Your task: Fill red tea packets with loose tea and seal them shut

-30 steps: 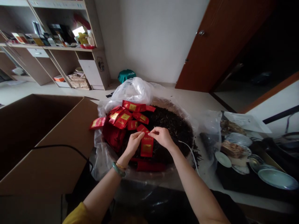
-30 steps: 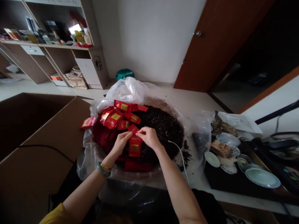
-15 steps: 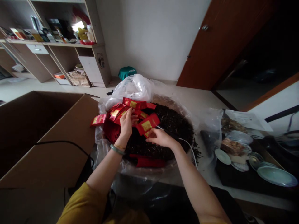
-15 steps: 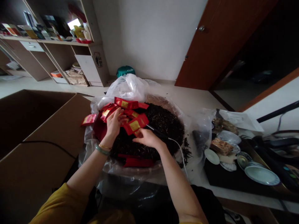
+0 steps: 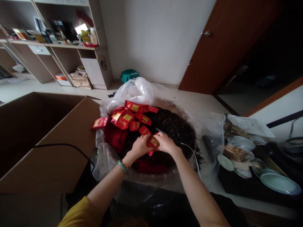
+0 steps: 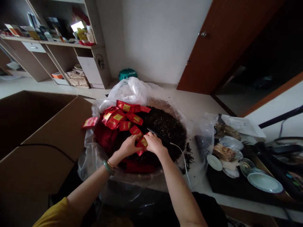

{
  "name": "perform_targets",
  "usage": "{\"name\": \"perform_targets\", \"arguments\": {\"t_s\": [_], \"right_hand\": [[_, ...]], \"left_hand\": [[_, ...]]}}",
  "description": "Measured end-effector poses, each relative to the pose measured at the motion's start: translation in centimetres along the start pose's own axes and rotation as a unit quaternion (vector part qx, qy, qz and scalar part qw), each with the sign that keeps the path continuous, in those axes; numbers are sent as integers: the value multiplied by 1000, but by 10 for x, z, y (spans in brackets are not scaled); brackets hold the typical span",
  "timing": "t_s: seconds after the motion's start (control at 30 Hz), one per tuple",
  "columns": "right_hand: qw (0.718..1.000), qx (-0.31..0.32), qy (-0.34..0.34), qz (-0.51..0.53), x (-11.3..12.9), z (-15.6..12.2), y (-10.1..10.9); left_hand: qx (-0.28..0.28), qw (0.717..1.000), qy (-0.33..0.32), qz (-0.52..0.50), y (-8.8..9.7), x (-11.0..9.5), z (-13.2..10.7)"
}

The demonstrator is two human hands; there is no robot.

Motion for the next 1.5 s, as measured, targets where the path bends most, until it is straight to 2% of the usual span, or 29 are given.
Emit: {"name": "perform_targets", "arguments": {"t_s": [0.13,0.27,0.33,0.4,0.47,0.53,0.57,0.63,0.7,0.77,0.87,0.97,1.07,1.13,1.2,1.33,1.5], "right_hand": [[998,-3,-59,-3,-8,0,0],[997,-10,-73,29,-16,4,-3],[993,-53,-75,71,-22,6,0],[978,-138,-82,131,-31,6,12],[952,-225,-93,186,-40,2,25],[934,-268,-98,213,-44,-1,32],[933,-269,-96,217,-43,-2,33],[945,-233,-76,215,-33,1,28],[965,-162,-30,204,-14,4,17],[981,-81,24,176,9,4,5],[988,18,78,130,38,-2,-12],[984,63,105,133,57,-10,-20],[981,63,119,140,69,-15,-26],[977,60,130,155,75,-17,-32],[974,48,135,178,76,-18,-37],[973,18,127,193,71,-24,-42],[972,5,136,191,70,-37,-49]], "left_hand": [[37,989,73,120,-22,-6,-5],[41,985,89,140,-31,-6,-4],[31,988,82,125,-28,-5,-1],[-19,993,60,99,-11,-6,6],[-113,991,21,72,22,-13,18],[-207,977,-22,50,59,-21,33],[-244,968,-42,41,76,-24,41],[-284,955,-82,37,99,-31,54],[-297,948,-104,47,107,-34,60],[-278,952,-118,59,100,-34,57],[-221,965,-126,57,74,-27,39],[-128,983,-128,26,47,-15,21],[-41,991,-121,49,30,-8,13],[-18,987,-114,108,26,-7,16],[0,981,-88,172,24,-7,26],[72,965,-24,252,11,-6,49],[85,960,-17,267,7,-9,58]]}}
Point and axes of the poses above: each hand's wrist, its own z-axis towards the middle knuckle, its own y-axis out of the back of the hand, x = y × z, the point moved 9 cm from there along z, towards the middle knuckle, and after that the axes turned 15 degrees about -z, right-handed, at the moved point
